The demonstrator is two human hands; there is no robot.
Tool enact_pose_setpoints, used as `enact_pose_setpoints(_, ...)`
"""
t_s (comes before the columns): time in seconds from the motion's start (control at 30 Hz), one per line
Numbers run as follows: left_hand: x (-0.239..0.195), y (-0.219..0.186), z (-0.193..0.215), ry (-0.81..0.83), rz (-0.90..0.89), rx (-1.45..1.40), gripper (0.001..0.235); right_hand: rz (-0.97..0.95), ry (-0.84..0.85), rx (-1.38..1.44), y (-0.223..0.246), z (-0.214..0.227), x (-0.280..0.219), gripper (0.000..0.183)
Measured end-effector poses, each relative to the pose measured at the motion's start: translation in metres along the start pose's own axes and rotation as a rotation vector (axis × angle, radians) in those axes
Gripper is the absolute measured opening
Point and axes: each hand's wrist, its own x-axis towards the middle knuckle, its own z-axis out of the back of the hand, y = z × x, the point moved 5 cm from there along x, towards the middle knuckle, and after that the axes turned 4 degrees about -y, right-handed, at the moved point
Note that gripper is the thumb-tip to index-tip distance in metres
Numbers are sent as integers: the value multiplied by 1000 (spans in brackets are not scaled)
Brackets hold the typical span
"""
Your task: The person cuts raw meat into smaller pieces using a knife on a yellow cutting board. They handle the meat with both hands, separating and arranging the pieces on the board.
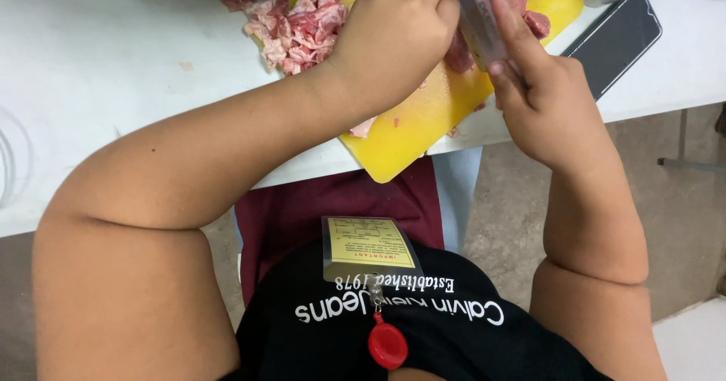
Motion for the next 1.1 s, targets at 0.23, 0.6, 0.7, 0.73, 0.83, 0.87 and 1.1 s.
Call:
enact_pose_setpoints(0.23, 5, 15, 14, 25, 110, 19, 26, -14, -30, 54, -20, -2, -36, 64)
enact_pose_setpoints(0.6, -6, -11, 32, 28, 51, 126, 12, 129, -70, 71, -16, 0, -33, 61)
enact_pose_setpoints(0.7, -9, -13, 25, 39, 31, 144, 38, 18, -28, 33, -14, 0, -19, 64)
enact_pose_setpoints(0.73, -9, -11, 22, 26, 47, 121, 24, 68, -61, -11, -12, 3, -17, 63)
enact_pose_setpoints(0.83, -6, -13, 18, 12, 46, 98, 18, 109, -105, -73, -10, 5, -13, 63)
enact_pose_setpoints(0.87, -5, -15, 17, 9, 32, 105, 25, 108, -115, -89, -11, 5, -11, 63)
enact_pose_setpoints(1.1, 5, -16, 9, 50, 117, 72, 55, 141, -130, -184, -4, -1, -8, 62)
